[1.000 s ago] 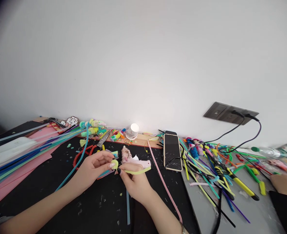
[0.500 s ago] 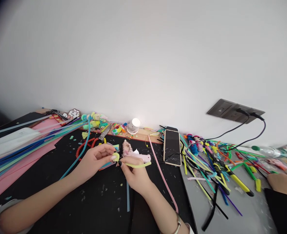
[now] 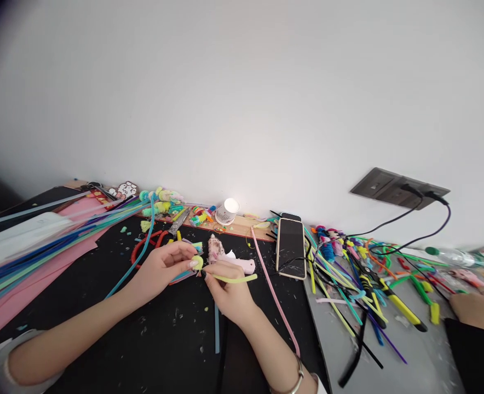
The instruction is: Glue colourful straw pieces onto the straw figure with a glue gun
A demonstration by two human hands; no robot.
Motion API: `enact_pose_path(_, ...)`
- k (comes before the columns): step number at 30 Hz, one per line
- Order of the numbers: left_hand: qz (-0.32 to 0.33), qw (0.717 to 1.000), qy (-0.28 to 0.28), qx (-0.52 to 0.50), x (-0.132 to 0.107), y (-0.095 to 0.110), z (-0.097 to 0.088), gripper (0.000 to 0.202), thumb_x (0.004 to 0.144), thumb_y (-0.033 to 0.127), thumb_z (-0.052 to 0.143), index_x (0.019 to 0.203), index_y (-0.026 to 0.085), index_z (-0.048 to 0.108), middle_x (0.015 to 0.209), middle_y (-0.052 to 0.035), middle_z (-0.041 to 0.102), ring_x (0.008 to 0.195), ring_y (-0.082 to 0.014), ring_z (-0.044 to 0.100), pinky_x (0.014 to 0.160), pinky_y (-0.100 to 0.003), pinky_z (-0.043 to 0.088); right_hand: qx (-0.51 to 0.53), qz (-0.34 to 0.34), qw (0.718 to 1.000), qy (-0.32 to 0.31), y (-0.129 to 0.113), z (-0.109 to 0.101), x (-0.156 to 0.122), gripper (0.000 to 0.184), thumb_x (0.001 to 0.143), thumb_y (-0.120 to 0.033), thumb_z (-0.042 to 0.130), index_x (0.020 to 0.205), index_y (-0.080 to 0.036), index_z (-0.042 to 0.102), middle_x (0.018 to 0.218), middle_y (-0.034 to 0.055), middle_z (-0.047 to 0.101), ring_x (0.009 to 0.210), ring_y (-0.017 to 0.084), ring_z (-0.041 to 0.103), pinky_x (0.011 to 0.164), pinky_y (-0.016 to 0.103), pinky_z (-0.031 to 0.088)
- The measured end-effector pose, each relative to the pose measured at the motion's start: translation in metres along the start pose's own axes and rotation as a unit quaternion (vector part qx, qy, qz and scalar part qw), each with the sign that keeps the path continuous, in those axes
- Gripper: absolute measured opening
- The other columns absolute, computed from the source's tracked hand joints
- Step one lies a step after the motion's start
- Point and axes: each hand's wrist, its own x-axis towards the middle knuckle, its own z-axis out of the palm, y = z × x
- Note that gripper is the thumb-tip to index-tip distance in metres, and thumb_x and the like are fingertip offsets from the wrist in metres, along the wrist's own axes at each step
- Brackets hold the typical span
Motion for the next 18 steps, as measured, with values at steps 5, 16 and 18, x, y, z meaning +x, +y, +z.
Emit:
enact_pose_path(5, 0.003, 1.0, 0.0, 0.007, 0.0013, 0.0, -0.0001, 0.021, 0.071, 0.03, 0.079, 0.086, 0.019, 0.069, 0.083, -0.0026, 0.07, 0.082, -0.0196, 0.069, 0.081, -0.035, 0.057, -0.005, -0.004, 1.0, 0.001, 0.0013, -0.0003, -0.0001, 0.023, 0.096, -0.017, 0.055, 0.086, -0.02, 0.075, 0.074, 0.0043, 0.072, 0.066, 0.018, 0.061, 0.061, 0.028, 0.046)
enact_pose_path(16, 0.003, 1.0, -0.005, 0.01, -0.0001, 0.0039, 0.0015, 0.025, 0.071, 0.035, 0.081, 0.085, 0.019, 0.068, 0.084, -0.004, 0.073, 0.084, -0.0219, 0.071, 0.084, -0.039, 0.059, -0.011, 0.009, 1.0, -0.014, -0.0006, -0.0019, 0.0004, 0.026, 0.1, -0.023, 0.053, 0.086, -0.021, 0.075, 0.074, 0.0048, 0.071, 0.069, 0.02, 0.064, 0.061, 0.03, 0.048)
enact_pose_path(18, 0.001, 1.0, -0.006, 0.006, -0.0002, 0.0055, 0.0021, 0.025, 0.07, 0.035, 0.082, 0.084, 0.019, 0.068, 0.084, -0.0039, 0.073, 0.084, -0.0218, 0.071, 0.084, -0.038, 0.06, -0.007, 0.011, 1.0, -0.015, -0.0004, -0.002, 0.0005, 0.027, 0.101, -0.025, 0.053, 0.087, -0.022, 0.076, 0.074, 0.0045, 0.071, 0.069, 0.02, 0.064, 0.061, 0.03, 0.048)
